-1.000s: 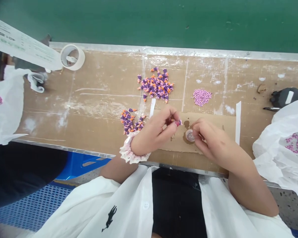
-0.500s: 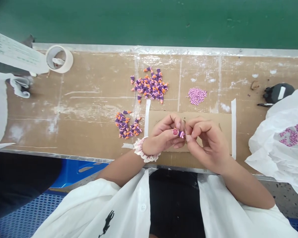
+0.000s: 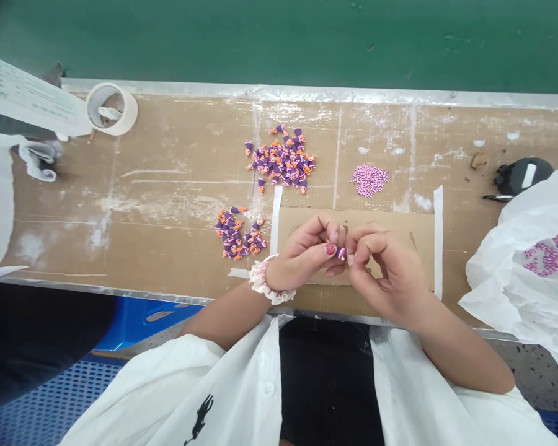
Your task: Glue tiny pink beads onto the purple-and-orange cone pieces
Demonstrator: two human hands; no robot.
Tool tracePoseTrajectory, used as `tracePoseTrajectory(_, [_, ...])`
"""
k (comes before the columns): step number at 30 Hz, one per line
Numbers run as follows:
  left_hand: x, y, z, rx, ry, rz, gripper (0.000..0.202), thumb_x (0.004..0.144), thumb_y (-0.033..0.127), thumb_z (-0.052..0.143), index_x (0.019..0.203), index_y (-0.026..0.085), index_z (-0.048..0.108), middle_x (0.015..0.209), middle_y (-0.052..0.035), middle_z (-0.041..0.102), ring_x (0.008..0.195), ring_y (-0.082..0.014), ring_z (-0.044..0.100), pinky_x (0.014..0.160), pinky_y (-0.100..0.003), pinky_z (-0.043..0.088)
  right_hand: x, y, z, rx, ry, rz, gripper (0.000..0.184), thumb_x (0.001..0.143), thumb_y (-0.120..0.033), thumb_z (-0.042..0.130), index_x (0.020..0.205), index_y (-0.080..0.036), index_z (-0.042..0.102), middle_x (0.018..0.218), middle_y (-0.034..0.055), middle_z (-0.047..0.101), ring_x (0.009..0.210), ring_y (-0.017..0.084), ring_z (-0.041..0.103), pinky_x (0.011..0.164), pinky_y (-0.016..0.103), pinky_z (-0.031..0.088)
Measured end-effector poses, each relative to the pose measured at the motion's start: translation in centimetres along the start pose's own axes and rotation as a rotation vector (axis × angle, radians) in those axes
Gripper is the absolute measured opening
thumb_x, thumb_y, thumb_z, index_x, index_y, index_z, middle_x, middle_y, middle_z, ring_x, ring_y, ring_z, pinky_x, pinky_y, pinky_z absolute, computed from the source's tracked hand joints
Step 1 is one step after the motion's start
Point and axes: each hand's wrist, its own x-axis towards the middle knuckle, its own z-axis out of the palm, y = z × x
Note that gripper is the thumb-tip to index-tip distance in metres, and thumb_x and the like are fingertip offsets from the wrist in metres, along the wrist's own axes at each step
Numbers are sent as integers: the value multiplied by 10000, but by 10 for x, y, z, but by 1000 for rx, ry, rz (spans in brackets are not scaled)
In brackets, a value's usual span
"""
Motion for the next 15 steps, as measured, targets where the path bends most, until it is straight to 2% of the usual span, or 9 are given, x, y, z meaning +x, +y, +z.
tracePoseTrajectory(5, [-2,0,-2,88,-15,38,250,919,375,590,867,194,426,758,44,447,571,-36,429,556,-202,387,0,1,-2,-74,-36,-21,311,751,43,581,804,-248,487,789,-7,583,708,129,592,588,249,503])
tracePoseTrajectory(15, [-4,-2,1,116,20,5,244,928,377,570,873,202,408,741,43,428,588,-51,402,557,-206,359,0,-1,-3,-176,-40,-30,272,784,6,570,804,-247,471,800,1,595,690,122,597,596,252,505])
